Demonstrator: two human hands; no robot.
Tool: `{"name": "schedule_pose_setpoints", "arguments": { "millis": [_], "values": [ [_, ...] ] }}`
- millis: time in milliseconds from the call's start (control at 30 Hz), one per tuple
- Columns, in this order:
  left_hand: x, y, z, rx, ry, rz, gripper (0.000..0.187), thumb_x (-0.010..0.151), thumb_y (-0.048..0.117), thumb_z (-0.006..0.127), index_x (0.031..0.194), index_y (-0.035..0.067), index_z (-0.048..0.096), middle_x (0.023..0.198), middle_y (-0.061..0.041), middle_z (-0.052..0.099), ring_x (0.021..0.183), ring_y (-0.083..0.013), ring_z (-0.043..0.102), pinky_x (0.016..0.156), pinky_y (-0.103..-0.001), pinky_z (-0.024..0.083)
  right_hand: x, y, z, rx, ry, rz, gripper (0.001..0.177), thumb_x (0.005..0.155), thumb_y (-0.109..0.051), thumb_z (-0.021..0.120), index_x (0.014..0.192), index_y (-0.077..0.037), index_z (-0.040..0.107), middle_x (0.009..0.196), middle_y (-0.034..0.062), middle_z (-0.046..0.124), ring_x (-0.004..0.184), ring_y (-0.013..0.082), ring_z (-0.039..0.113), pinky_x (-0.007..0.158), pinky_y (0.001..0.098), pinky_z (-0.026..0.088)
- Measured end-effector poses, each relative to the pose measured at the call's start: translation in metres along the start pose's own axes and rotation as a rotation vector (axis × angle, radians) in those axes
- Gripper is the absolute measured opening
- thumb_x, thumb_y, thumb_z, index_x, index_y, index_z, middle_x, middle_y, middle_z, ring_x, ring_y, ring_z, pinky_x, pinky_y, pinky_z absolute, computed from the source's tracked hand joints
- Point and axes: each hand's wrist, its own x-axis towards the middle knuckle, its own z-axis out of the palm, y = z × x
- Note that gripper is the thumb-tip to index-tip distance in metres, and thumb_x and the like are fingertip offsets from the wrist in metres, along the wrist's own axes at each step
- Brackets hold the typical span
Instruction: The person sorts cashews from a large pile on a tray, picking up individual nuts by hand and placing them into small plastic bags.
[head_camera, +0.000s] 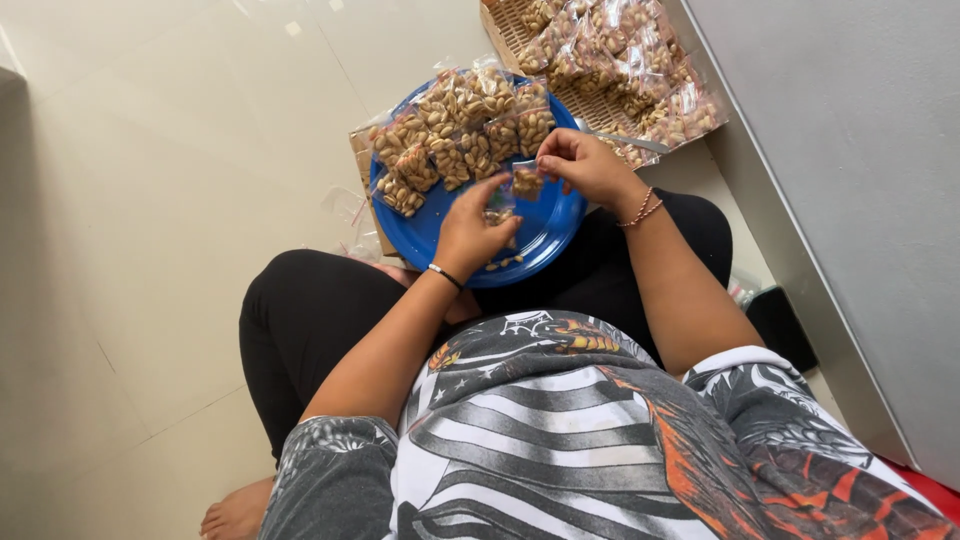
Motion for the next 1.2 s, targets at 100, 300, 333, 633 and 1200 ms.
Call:
{"name": "schedule_pose_setpoints", "arguments": {
  "millis": [100,300,333,633,1200],
  "values": [
    [0.0,0.016,-0.01,-0.078,0.207,0.096,0.059,0.086,0.036,0.081,0.139,0.02,0.063,0.133,-0.017,0.065,0.121,-0.0417,0.062,0.102,-0.052,0.05,-0.006,-0.018,-0.001,0.058,-0.055,-0.045,0.026,0.095,-0.01,0.073,0.12,-0.006,0.067,0.091,0.0082,0.074,0.077,0.0136,0.069,0.057,0.0254,0.057],
    [0.013,0.003,0.0,-0.626,0.033,-0.101,0.017,0.093,0.021,0.076,0.11,0.019,0.078,0.098,-0.005,0.079,0.097,-0.017,0.075,0.082,-0.031,0.061,-0.025,-0.046,0.02,0.172,-0.163,-0.042,0.037,0.089,-0.01,0.078,0.124,-0.003,0.068,0.093,0.0084,0.075,0.083,0.0142,0.072,0.064,0.025,0.06],
    [0.013,-0.002,0.003,-0.627,0.037,-0.101,0.017,0.093,0.021,0.076,0.11,0.019,0.078,0.098,-0.005,0.079,0.097,-0.017,0.075,0.082,-0.031,0.061,-0.024,-0.037,0.017,0.171,-0.166,-0.043,0.037,0.089,-0.01,0.078,0.124,-0.003,0.068,0.093,0.0084,0.075,0.083,0.0142,0.072,0.064,0.025,0.06],
    [0.009,0.028,0.003,-0.094,0.222,-0.016,0.032,0.084,0.039,0.083,0.095,0.015,0.064,0.086,-0.005,0.062,0.092,-0.0276,0.069,0.078,-0.044,0.057,-0.016,-0.006,0.008,-0.157,-0.095,-0.028,0.005,0.087,-0.012,0.079,0.09,-0.009,0.078,0.069,0.0059,0.072,0.057,0.012,0.065,0.048,0.0245,0.053],
    [0.023,0.019,0.003,-0.142,-0.066,-0.109,0.022,0.087,0.023,0.068,0.066,0.014,0.065,0.051,-0.004,0.058,0.053,-0.023,0.062,0.05,-0.035,0.051,-0.01,0.007,0.02,-0.342,0.014,-0.007,0.007,0.082,-0.022,0.075,0.079,-0.018,0.071,0.061,0.0003,0.06,0.06,0.0138,0.06,0.052,0.0298,0.047]
  ]
}}
